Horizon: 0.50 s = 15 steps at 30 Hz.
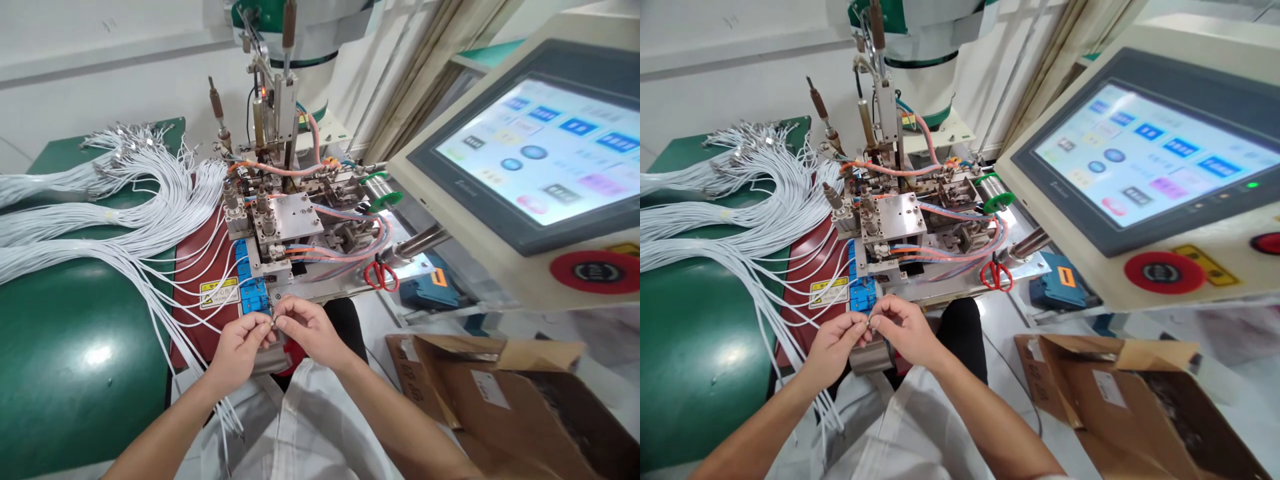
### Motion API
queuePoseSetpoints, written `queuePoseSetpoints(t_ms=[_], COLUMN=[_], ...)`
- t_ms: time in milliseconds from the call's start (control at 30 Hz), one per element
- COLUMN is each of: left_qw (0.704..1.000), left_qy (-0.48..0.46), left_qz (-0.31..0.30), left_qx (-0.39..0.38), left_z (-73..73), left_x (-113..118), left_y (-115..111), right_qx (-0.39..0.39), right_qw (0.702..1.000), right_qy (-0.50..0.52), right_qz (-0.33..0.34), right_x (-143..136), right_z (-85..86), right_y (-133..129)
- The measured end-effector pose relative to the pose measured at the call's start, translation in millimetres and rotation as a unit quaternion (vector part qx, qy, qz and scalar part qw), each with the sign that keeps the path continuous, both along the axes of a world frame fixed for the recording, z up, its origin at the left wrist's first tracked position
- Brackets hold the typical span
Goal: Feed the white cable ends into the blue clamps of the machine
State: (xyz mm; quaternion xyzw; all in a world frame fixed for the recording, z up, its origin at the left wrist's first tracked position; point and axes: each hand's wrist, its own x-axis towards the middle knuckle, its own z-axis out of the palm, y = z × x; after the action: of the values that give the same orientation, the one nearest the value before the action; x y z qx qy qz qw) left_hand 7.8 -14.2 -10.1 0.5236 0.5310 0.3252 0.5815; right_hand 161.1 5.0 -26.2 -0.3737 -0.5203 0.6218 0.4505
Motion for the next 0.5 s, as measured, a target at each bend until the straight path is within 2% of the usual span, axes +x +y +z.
queuePoseSetpoints(t_ms=[100, 200, 267, 300, 367, 500], left_qw=[0.997, 0.982, 0.973, 0.973, 0.98, 0.996], left_qy=[0.041, 0.108, 0.139, 0.144, 0.136, 0.081], left_qz=[-0.07, -0.157, -0.184, -0.179, -0.141, -0.024], left_qx=[0.003, 0.005, 0.017, 0.024, 0.032, 0.029], left_z=[3.2, 10.5, 14.8, 16.0, 15.8, 7.4], left_x=[-4.4, -7.8, -8.4, -8.2, -6.8, -2.2], left_y=[2.6, 4.8, 5.1, 4.8, 3.1, -2.1], right_qx=[0.03, 0.115, 0.171, 0.184, 0.17, 0.076], right_qw=[0.993, 0.961, 0.94, 0.937, 0.949, 0.983], right_qy=[-0.089, -0.189, -0.238, -0.253, -0.249, -0.15], right_qz=[0.077, 0.164, 0.174, 0.157, 0.093, -0.077], right_x=[12.3, 22.3, 24.0, 22.8, 16.8, -1.7], right_z=[9.9, 23.6, 29.5, 30.4, 27.2, 10.8], right_y=[8.0, 13.8, 14.1, 13.0, 8.7, -3.6])
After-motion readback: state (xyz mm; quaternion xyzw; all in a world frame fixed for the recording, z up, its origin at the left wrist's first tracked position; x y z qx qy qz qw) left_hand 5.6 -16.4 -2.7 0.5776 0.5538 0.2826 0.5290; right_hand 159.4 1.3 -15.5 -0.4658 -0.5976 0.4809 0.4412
